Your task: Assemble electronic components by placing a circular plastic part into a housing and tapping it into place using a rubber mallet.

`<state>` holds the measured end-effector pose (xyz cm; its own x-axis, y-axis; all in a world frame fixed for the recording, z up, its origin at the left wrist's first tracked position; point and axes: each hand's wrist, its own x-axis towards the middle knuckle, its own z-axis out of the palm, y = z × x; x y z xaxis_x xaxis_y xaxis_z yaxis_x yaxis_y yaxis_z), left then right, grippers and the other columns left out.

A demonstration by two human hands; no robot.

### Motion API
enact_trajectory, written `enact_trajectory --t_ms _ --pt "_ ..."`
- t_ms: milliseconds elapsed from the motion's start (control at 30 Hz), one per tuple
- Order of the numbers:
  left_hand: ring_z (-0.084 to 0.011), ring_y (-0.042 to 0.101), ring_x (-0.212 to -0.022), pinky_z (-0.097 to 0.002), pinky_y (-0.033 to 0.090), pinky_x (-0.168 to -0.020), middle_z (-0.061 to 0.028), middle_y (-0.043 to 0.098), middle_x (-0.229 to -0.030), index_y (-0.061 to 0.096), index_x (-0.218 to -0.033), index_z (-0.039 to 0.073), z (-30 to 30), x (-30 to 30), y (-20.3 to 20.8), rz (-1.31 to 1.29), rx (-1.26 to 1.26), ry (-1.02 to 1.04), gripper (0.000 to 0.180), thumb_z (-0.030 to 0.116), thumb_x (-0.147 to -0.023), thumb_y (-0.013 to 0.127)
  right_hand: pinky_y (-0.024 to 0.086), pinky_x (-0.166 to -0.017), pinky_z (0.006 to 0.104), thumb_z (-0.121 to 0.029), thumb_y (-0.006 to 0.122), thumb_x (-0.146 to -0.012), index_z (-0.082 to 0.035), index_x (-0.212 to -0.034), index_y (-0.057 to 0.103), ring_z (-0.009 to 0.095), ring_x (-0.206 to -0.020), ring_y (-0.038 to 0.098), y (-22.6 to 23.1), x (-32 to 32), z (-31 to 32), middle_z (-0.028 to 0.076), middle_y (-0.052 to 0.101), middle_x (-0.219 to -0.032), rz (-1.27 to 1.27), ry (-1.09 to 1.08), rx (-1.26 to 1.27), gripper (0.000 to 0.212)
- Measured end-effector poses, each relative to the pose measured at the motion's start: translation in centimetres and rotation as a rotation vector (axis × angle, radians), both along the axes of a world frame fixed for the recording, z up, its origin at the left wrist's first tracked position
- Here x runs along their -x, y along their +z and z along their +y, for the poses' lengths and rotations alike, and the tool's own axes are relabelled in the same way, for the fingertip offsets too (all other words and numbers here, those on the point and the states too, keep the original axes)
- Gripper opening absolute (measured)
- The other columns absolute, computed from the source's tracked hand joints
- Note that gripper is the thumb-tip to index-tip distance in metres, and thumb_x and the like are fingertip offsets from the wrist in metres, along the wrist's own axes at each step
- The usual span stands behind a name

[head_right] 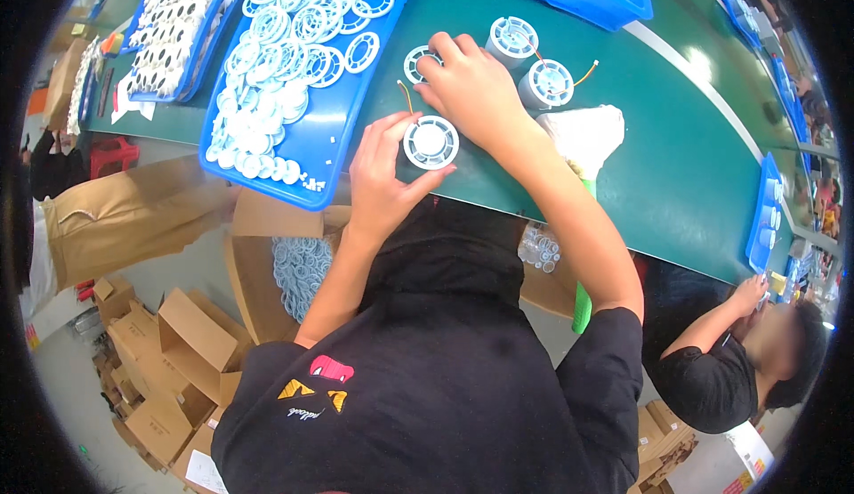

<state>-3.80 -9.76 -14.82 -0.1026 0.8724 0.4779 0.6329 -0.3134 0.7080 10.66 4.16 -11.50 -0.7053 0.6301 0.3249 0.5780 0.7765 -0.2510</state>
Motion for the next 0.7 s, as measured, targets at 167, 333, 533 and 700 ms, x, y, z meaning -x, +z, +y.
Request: enact_trajectory --t_ms 167,333,533,700 --pt "-0.0372 0.067 -0.112 -0.0453 0.056 -0.093 -0.0162 0.068 -0.128 0.065 -0.129 0.004 0.0 0.1 0.1 -0.009 0.003 0.013 0.069 0.022 -0.070 0.097 0.057 -0.075 0.0427 -0.013 0.072 -0.095 0.000 -0.099 0.070 0.036 -0.081 0.070 0.7 0.1 -1.2 0.016 0.069 -0.098 0.534 -0.134 0.232 0.014" --pt "-0.0363 0.066 -0.111 -0.0450 0.056 -0.093 -0.0146 0.067 -0.128 0.065 -0.131 0.004 0.2 0.2 -0.1 -0.001 -0.024 -0.008 0.070 0.029 -0.074 0.096 0.057 -0.078 0.0379 -0.019 0.073 -0.101 0.005 -0.112 0.071 0.028 -0.086 0.070 -0.1 -0.7 -0.3 0.016 0.068 -0.108 0.327 -0.265 0.320 0.026" --pt "-0.0383 0.067 -0.112 -0.0463 0.055 -0.094 -0.0172 0.067 -0.127 0.065 -0.132 0.002 -0.3 0.2 0.8 -0.018 0.050 -0.008 0.071 0.022 -0.072 0.096 0.054 -0.099 0.0461 -0.036 0.084 -0.088 -0.001 -0.124 0.069 0.035 -0.113 0.062 -0.6 -0.3 -0.4 0.014 0.065 -0.124 0.192 -0.068 0.116 0.052" --pt "-0.0386 0.066 -0.113 -0.0465 0.054 -0.096 -0.0181 0.066 -0.128 0.062 -0.136 0.002 -0.7 0.1 0.9 -0.051 0.089 -0.019 0.070 0.018 -0.075 0.094 0.053 -0.102 0.0448 -0.032 0.084 -0.085 -0.001 -0.126 0.069 0.033 -0.121 0.059 -0.6 -0.5 -0.2 0.012 0.065 -0.129 0.099 0.043 0.015 0.053"
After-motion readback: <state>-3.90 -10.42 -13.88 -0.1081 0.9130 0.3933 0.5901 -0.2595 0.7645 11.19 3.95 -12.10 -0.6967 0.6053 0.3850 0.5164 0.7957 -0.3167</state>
